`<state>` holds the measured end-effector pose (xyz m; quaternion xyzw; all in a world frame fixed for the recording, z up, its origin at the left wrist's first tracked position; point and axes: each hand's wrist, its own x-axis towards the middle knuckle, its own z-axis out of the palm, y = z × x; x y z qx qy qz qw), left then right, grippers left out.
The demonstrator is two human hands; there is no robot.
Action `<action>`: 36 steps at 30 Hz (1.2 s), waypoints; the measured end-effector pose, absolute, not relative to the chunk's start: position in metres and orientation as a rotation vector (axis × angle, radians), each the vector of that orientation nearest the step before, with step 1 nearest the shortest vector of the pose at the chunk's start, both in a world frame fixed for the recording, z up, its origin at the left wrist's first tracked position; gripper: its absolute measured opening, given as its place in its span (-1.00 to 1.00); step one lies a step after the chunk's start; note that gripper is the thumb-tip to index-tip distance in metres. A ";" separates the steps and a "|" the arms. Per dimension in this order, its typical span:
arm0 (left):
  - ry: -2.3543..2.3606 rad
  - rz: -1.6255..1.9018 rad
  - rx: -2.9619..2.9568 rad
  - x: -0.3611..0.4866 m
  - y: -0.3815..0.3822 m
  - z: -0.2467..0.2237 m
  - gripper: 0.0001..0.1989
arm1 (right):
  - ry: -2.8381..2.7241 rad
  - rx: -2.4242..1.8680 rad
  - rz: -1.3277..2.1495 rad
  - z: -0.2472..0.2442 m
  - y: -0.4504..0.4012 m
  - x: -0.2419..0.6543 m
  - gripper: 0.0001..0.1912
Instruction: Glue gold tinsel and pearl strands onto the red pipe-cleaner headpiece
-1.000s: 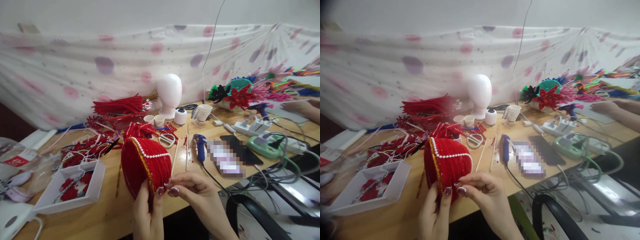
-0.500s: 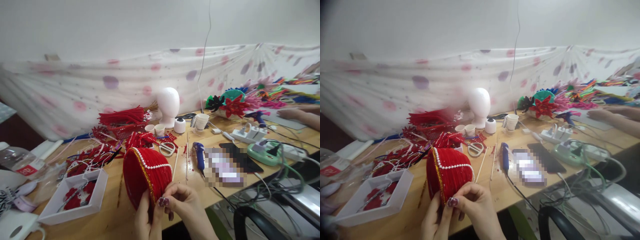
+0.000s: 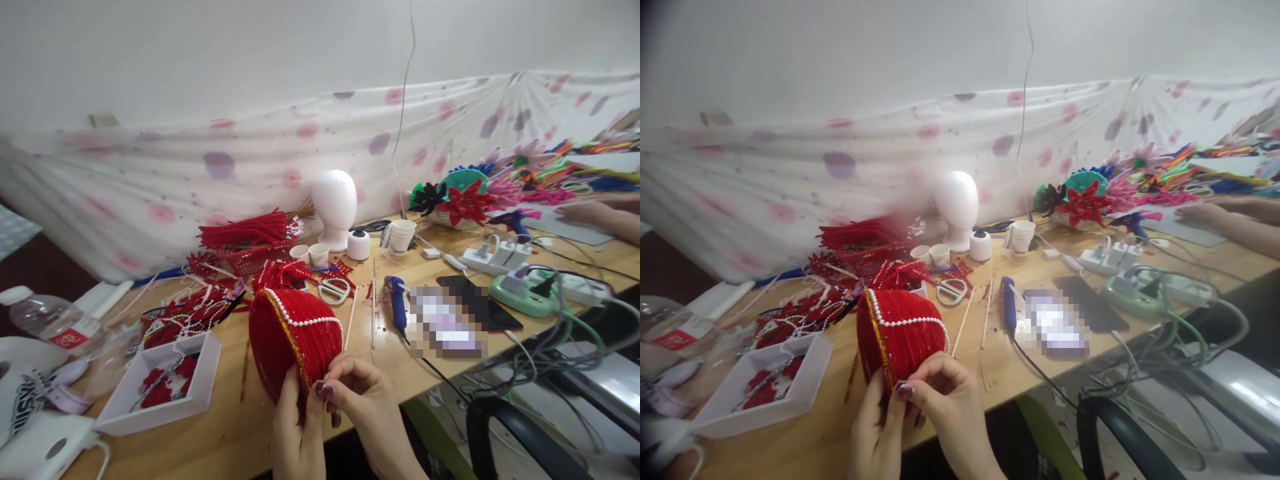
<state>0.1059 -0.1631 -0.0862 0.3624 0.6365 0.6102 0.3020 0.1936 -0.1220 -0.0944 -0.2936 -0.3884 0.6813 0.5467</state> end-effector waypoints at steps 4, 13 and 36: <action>1.670 1.589 0.979 0.103 -0.164 -0.089 -0.25 | -0.927 -0.674 1.619 -0.094 -0.122 0.194 -0.69; 1.349 1.507 0.848 0.082 -0.160 -0.092 -0.36 | -0.891 -0.620 1.600 -0.078 -0.124 0.192 -0.71; 1.703 1.701 0.710 0.076 -0.162 -0.098 -0.42 | -0.915 -0.979 0.450 -0.079 -0.113 0.271 -0.75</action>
